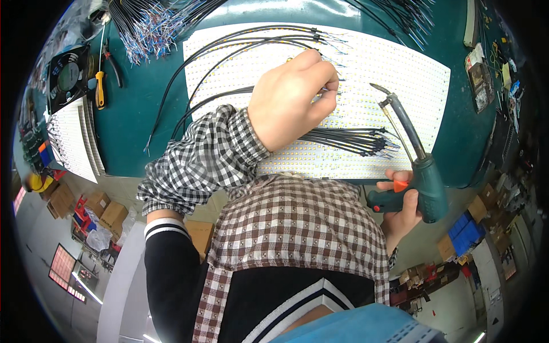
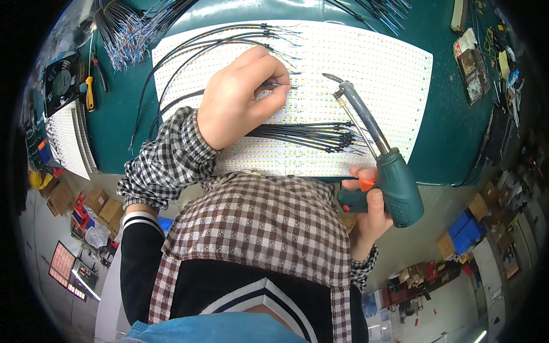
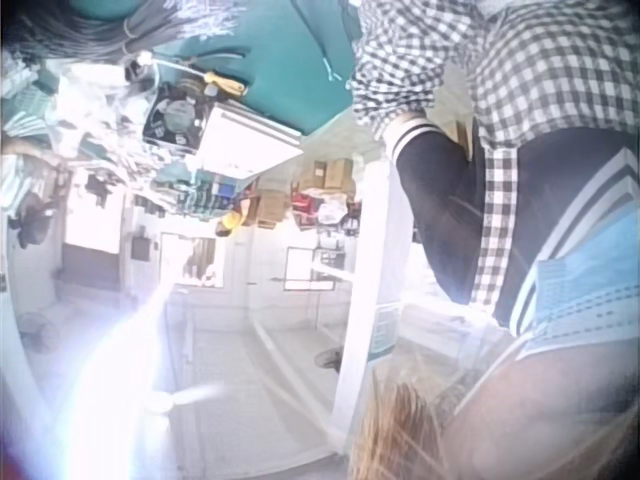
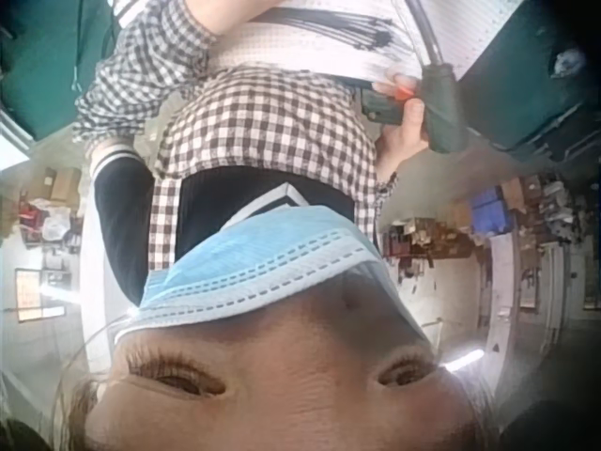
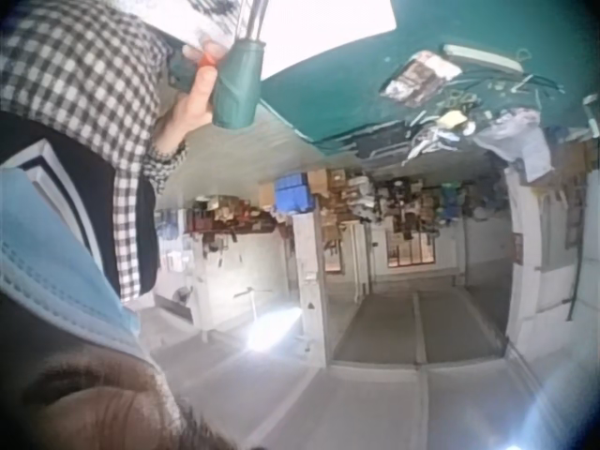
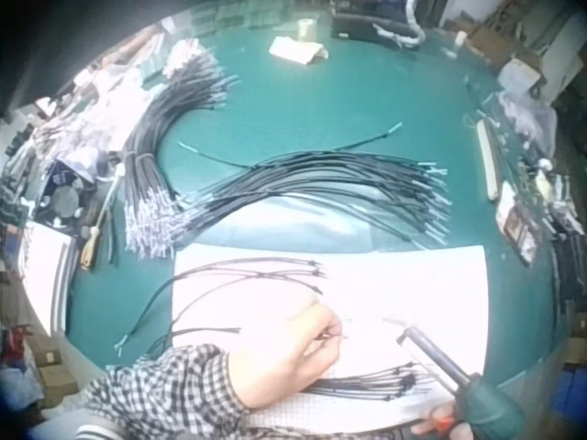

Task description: Assembling and soldering wires onto multiple LED panels at a factory workbench.

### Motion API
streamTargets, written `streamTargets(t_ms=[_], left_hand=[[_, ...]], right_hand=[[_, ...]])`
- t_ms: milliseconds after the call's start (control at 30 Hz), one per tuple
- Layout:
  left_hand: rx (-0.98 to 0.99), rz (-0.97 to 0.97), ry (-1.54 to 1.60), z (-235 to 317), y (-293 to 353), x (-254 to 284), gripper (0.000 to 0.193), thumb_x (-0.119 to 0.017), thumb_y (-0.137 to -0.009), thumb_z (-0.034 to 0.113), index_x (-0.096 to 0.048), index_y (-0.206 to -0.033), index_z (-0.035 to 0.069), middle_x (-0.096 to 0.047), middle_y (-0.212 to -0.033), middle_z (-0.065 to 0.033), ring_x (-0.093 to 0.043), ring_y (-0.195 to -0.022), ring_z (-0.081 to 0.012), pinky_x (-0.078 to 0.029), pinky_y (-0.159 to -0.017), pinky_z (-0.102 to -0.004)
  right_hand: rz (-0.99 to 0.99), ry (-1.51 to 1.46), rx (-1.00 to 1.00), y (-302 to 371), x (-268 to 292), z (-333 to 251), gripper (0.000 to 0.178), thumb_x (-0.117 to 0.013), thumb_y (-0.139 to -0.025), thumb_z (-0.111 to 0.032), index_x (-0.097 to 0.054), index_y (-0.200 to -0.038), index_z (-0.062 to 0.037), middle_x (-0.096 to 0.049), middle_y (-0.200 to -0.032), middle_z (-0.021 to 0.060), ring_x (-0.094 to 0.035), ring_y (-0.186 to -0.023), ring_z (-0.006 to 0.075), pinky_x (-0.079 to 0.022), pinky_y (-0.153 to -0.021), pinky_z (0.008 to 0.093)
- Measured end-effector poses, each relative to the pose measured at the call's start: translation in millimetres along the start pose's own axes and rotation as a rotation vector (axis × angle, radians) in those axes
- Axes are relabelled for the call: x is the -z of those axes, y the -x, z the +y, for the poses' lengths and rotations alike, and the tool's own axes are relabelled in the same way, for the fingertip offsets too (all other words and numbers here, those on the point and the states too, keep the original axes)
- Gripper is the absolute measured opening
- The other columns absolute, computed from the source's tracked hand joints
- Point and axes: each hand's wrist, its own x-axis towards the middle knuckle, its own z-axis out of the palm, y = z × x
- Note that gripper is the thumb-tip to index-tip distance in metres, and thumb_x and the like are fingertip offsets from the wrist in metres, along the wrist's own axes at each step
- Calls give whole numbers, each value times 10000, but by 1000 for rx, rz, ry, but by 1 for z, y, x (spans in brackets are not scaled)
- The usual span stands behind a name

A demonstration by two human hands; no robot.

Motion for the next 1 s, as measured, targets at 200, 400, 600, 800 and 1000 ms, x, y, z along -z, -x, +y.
streamTargets(t_ms=[200,400,600,800,1000], left_hand=[[-29,-7,-64,-2,-2,-1,83,-623,-723,36,-568,-781,60,-532,-767,-74,-586,-677,-218,-474,-594,-301],[-11,-38,-45,-2,-4,1,86,-624,-721,41,-565,-782,61,-530,-761,-75,-588,-686,-226,-474,-597,-314],[-21,-22,-60,-1,-3,0,87,-622,-720,38,-561,-778,60,-531,-762,-78,-584,-681,-238,-471,-590,-320],[-37,-21,-55,-2,-3,0,94,-622,-715,29,-556,-776,59,-528,-757,-78,-580,-676,-245,-469,-582,-326],[-44,-17,-60,-1,-3,0,103,-622,-710,20,-558,-780,60,-525,-752,-77,-579,-673,-243,-468,-579,-325]], right_hand=[[-79,62,-24,3,-1,-7,414,-523,-921,-349,-505,-1072,36,-552,-996,140,-600,-894,263,-548,-730,363],[-97,138,-129,9,-3,-11,379,-551,-911,-320,-518,-1019,42,-562,-950,149,-609,-852,256,-523,-771,371],[-122,144,-135,7,-8,-12,344,-565,-905,-289,-522,-992,41,-578,-926,153,-618,-842,257,-506,-782,365],[-126,170,-127,6,-8,-9,299,-549,-910,-252,-524,-980,38,-592,-909,154,-622,-846,251,-503,-784,366],[-76,99,-87,5,-9,-4,234,-603,-851,-97,-567,-1011,71,-625,-886,148,-633,-806,235,-527,-749,360]])
